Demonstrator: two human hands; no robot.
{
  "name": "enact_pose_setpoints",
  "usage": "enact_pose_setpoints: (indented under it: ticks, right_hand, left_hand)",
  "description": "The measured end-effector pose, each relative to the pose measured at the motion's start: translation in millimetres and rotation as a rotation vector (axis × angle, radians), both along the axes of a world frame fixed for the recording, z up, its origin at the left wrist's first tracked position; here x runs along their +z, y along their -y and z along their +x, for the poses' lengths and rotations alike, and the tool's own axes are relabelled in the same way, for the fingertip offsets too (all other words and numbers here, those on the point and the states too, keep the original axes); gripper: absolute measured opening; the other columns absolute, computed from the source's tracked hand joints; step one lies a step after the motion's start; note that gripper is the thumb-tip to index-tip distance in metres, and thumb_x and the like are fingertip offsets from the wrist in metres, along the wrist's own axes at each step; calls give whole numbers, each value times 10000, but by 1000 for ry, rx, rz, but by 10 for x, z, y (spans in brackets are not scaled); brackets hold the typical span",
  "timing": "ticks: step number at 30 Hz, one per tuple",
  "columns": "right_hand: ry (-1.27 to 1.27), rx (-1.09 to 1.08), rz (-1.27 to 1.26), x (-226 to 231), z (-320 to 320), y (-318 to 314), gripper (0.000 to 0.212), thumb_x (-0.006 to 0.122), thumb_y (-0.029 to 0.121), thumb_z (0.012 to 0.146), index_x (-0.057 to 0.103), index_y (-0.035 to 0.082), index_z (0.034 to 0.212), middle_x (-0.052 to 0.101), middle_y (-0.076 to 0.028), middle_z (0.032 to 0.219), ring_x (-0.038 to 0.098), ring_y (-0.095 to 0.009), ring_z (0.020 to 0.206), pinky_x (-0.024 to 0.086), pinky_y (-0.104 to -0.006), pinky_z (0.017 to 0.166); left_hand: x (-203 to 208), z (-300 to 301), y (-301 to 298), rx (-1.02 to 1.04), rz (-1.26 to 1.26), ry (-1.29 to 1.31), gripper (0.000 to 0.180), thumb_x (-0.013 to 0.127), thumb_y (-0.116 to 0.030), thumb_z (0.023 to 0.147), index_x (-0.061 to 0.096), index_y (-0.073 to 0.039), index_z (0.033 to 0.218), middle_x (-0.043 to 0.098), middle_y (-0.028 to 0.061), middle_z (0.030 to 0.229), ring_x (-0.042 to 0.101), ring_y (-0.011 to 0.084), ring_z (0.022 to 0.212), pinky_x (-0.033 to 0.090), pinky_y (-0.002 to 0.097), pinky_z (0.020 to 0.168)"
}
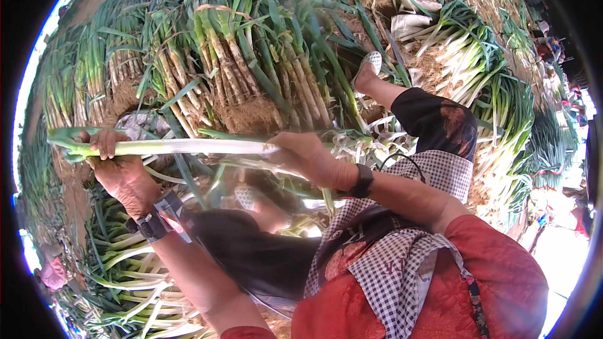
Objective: The person picks up a leek by hand, peels away the outer layers, and pulls off the roots before setting it aside. They then repeat this process with another leek, stripping the outer skin and roots by hand.
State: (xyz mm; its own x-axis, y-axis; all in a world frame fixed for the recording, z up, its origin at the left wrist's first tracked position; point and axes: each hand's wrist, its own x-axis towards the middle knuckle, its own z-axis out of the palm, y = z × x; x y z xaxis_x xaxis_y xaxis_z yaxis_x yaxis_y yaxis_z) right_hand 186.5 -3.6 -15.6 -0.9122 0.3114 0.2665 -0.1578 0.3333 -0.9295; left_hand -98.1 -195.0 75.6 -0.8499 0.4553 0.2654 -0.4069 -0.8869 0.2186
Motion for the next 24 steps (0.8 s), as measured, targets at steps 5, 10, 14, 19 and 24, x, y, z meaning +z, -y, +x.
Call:
enact_pose_setpoints:
  ticks: [5,10,14,19,24]
  right_hand:
    - [111,263,-466,79,56,-44,239,546,222,972,624,-1,935,621,-51,708,589,-116,617,462,-249,548]
    - [252,237,-531,36,-1,-103,272,510,230,995,625,15,873,586,-13,627,525,-60,551,420,-219,508]
    - [205,114,-383,-45,-3,-102,262,517,213,992,623,17,854,580,-19,632,521,-59,548,419,-227,505]
    - [116,-237,-359,-341,-86,-232,268,542,219,980,609,38,794,564,-15,629,511,-78,515,432,-246,493]
    - [255,-150,-1285,-433,56,-377,260,519,264,988,591,64,838,454,26,568,456,-106,462,417,-259,449]
  left_hand:
    - [64,28,-7,-55,19,-45,229,412,-117,988,539,65,1043,423,30,689,378,91,531,355,223,465]
    - [78,53,-54,-186,50,-150,267,413,-133,994,529,77,1112,435,36,720,385,103,549,374,228,490]
    - [52,75,-178,66,-264,-42,390,403,-260,1021,506,80,1183,468,76,840,425,153,667,429,269,610]
    - [5,191,-314,105,-566,3,315,399,-227,1024,494,71,1066,417,38,734,382,122,605,357,226,501]
    - [16,10,-139,-204,-203,-182,300,427,-145,1002,486,126,1116,349,7,675,314,89,531,320,227,457]
